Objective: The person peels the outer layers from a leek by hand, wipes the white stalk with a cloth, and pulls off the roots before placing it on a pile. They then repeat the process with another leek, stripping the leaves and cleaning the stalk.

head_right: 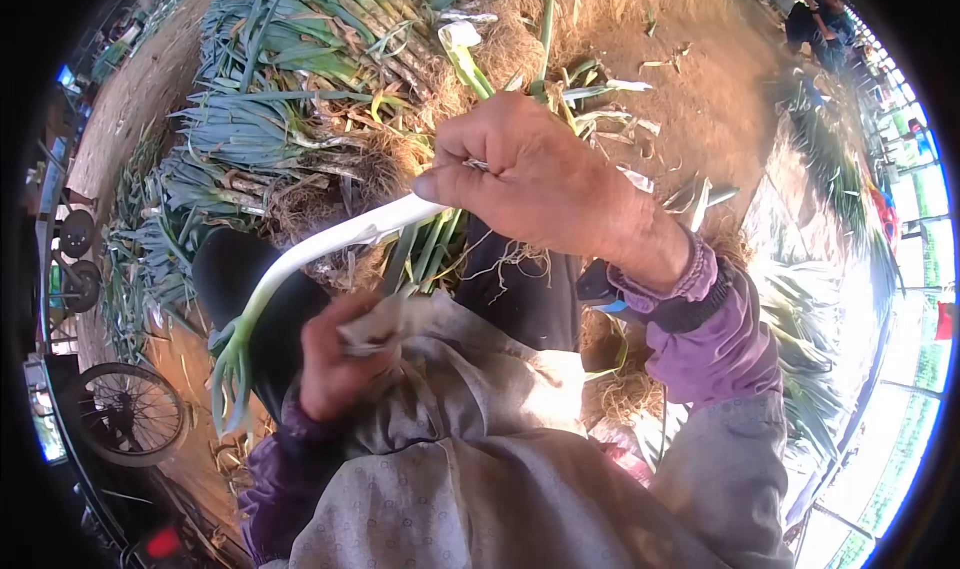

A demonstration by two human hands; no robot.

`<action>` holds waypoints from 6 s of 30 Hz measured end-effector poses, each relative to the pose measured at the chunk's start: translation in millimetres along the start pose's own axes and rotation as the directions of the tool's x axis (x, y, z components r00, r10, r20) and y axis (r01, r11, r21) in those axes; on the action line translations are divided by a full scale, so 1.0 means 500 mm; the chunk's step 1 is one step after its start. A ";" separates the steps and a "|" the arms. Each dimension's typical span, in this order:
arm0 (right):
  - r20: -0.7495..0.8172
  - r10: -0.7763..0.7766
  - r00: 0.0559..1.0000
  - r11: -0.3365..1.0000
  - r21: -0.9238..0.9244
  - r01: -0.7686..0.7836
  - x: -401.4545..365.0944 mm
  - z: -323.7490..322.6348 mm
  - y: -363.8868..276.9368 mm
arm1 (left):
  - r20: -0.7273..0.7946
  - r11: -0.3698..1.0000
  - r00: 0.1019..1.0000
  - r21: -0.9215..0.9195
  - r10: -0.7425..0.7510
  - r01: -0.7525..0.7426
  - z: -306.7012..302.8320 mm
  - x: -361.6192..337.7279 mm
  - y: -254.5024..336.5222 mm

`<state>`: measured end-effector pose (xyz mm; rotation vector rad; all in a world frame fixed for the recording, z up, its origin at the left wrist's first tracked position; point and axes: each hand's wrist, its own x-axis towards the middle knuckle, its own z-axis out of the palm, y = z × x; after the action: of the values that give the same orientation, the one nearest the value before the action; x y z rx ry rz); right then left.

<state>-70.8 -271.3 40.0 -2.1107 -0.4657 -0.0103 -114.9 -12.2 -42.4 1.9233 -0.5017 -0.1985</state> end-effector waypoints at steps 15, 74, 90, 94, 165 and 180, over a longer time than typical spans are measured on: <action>-0.058 -0.015 0.998 0.996 -0.086 0.010 -0.022 0.037 -0.020 | 0.272 0.070 0.888 -0.945 -0.371 0.318 -0.001 0.034 0.002; -0.258 0.916 -0.306 0.398 0.510 0.763 -1.181 0.205 0.609 | 0.249 0.852 0.956 0.524 -0.156 0.003 -0.201 0.436 -0.079; -0.855 0.312 -0.413 0.593 0.516 -0.619 -0.851 0.254 0.596 | 0.370 0.957 0.893 -0.029 -0.257 0.287 -0.030 0.240 -0.024; -0.878 0.445 0.175 0.894 0.427 -0.134 -0.436 0.047 0.198 | 0.414 0.894 0.856 -0.178 -0.311 0.411 0.043 0.175 0.100; -0.090 0.251 0.964 0.956 0.180 -0.232 0.601 0.264 0.405 | -0.807 0.810 0.589 0.375 0.046 0.452 -0.337 0.045 -0.222; 0.014 0.013 1.000 0.948 -0.318 -0.007 0.460 0.145 0.316 | -0.722 0.820 0.675 0.473 0.152 0.321 -0.312 0.083 -0.203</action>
<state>182.3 -214.6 -85.5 -2.4318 -0.4885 -0.0673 4.6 134.0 -68.6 2.3908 0.1280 0.7596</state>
